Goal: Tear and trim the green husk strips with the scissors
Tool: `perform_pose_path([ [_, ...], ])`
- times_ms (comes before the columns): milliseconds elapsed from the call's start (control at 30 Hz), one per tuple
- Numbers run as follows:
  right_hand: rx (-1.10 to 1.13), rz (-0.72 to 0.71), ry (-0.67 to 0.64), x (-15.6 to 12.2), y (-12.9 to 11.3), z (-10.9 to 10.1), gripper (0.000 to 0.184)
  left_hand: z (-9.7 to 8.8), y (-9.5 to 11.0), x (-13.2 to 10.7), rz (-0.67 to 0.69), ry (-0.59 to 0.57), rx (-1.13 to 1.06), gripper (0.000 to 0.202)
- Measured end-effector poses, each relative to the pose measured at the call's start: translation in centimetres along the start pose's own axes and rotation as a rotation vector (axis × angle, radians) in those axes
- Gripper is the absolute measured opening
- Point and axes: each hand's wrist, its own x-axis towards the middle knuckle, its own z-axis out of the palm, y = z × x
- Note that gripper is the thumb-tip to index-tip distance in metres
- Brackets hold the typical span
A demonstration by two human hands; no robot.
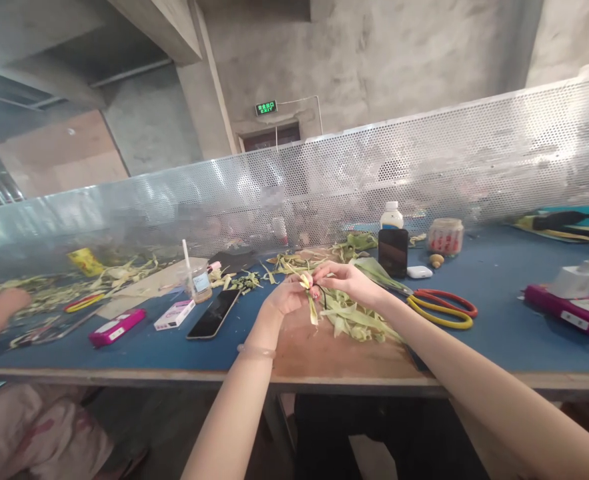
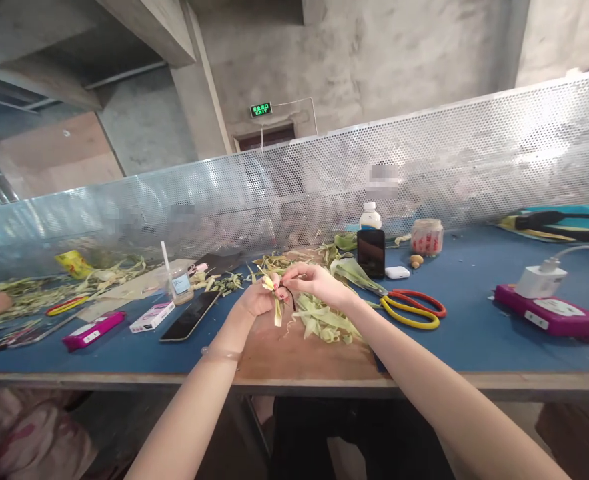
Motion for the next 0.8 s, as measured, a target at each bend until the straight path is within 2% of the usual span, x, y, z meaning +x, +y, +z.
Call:
perform_pose_path([
  [133,-0.012,-0.027,-0.048,-0.11,-0.56,0.36,0.016,-0.23,-0.12,0.06,-0.031,-0.001,-0.003,0.017],
  [433,-0.126,-0.065,-0.015,-0.17,-0.98,0.2,0.016,-0.16,0.07,0.03,-0.084,-0.034,0.022,0.018],
  [600,-0.164,-0.089,-0.001,-0.14,-0.97,0.24,0.014,-0.22,0.04,0.05,-0.086,0.007,0.061,0.021],
  [800,-0.118,-0.054,-0.007,-0.16,-0.48,0.11,0.013,0.04,0.09,-0.02,-0.082,-0.017,0.045,0.019],
])
